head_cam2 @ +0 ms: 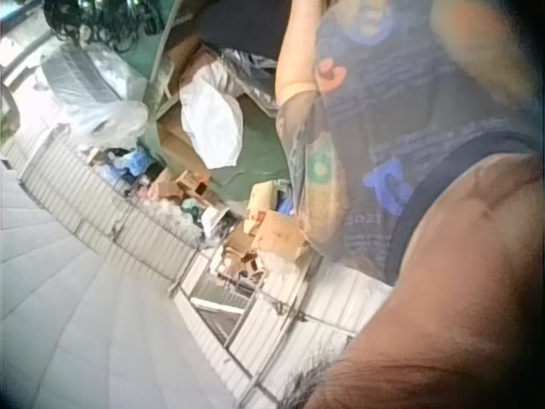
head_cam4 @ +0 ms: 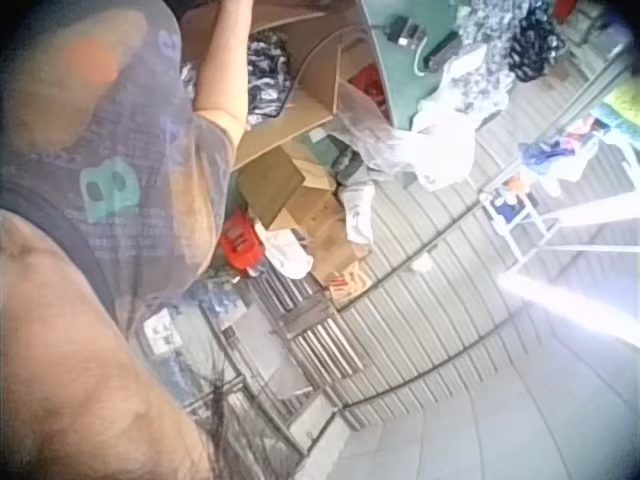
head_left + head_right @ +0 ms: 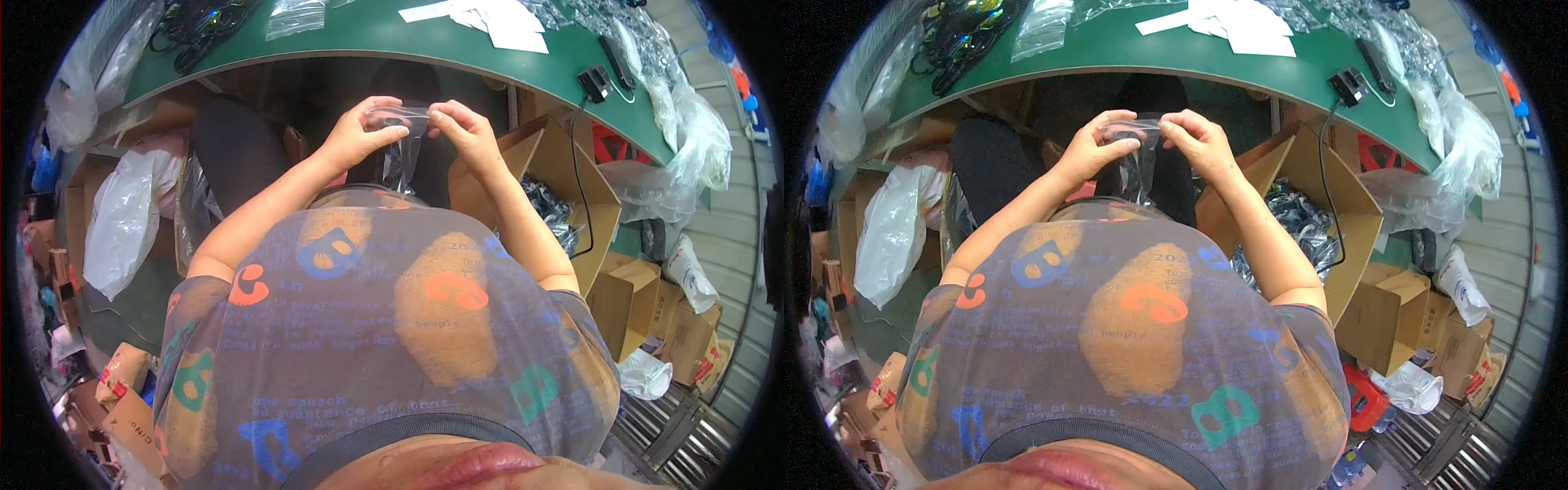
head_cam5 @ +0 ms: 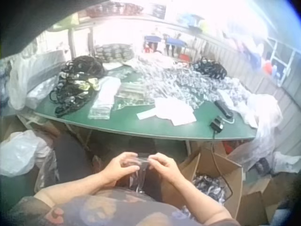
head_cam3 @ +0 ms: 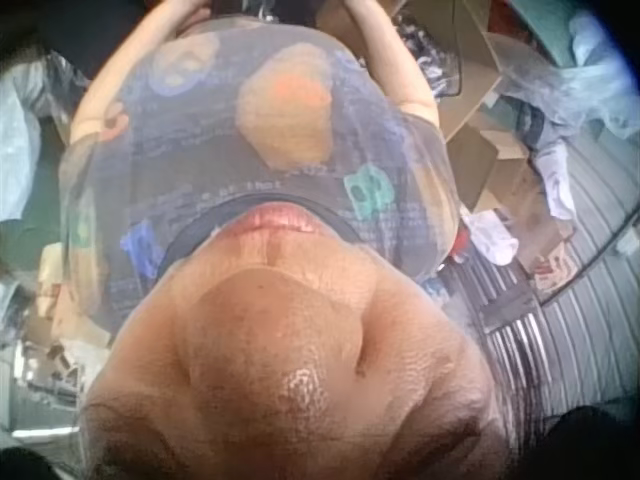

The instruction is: Packaging swimming goggles into small plastic bags at a factory workbench.

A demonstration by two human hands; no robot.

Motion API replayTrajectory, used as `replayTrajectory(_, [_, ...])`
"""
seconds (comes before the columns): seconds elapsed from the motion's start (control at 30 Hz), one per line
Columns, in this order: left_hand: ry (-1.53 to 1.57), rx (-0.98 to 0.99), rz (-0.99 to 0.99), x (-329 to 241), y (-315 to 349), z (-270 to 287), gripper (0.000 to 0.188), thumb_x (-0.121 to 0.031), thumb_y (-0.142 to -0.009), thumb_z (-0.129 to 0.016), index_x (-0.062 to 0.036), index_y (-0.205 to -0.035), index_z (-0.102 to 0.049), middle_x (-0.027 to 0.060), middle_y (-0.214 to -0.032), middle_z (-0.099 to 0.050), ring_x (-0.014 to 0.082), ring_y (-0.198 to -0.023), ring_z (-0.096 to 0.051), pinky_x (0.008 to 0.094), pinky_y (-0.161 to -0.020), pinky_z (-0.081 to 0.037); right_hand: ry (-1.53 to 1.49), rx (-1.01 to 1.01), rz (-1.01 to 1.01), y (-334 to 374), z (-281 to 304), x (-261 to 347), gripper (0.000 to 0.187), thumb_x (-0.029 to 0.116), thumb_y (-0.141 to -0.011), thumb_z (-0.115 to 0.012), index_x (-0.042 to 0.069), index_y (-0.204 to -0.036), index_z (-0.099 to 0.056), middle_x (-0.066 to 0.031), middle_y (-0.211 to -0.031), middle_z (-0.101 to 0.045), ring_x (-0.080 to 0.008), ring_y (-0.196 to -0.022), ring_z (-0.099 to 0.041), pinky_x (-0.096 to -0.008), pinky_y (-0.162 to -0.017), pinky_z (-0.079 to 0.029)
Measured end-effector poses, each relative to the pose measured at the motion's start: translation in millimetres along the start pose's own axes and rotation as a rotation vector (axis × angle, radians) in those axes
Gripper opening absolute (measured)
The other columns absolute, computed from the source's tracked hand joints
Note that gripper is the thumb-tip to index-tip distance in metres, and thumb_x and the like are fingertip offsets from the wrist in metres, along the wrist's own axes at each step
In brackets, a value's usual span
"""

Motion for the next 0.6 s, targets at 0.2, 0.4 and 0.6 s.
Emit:
replayTrajectory(0.2, [0.009, -0.107, 0.035, -12, 15, 31, 0.054, -0.015, -0.091, -0.078, -0.0054, -0.139, -0.055, 0.0083, -0.120, -0.072, 0.0154, -0.113, -0.066, 0.0326, -0.102, -0.051, 0.015, 0.085, -0.067, -21, -31, 7, 0.020, 0.018, -0.101, -0.068, 0.001, -0.109, -0.073, 0.0000, -0.098, -0.067, -0.0101, -0.087, -0.064, -0.0263, -0.087, -0.049])
replayTrajectory(0.4, [0.120, -0.150, 0.004, -9, 9, 52, 0.053, -0.014, -0.090, -0.079, -0.0059, -0.138, -0.056, 0.0072, -0.120, -0.072, 0.0144, -0.112, -0.066, 0.0319, -0.099, -0.052, 0.009, 0.118, -0.054, -49, -47, 9, 0.018, 0.014, -0.101, -0.066, 0.000, -0.109, -0.073, -0.0015, -0.096, -0.066, -0.0113, -0.088, -0.064, -0.0270, -0.088, -0.049])
replayTrajectory(0.6, [0.150, -0.136, -0.001, -5, -1, 59, 0.054, -0.013, -0.087, -0.083, -0.0024, -0.134, -0.058, 0.0099, -0.121, -0.070, 0.0151, -0.109, -0.066, 0.0301, -0.094, -0.055, 0.070, 0.099, -0.030, -59, -48, 11, 0.014, 0.011, -0.101, -0.065, 0.000, -0.104, -0.072, -0.0027, -0.096, -0.065, -0.0125, -0.087, -0.064, -0.0270, -0.085, -0.049])
Point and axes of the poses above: each hand's wrist, its own y-axis away from the middle knuckle, its own z-axis out of the back of the hand, x = y × z, the point moved 9 cm from there along -y, towards the middle knuckle
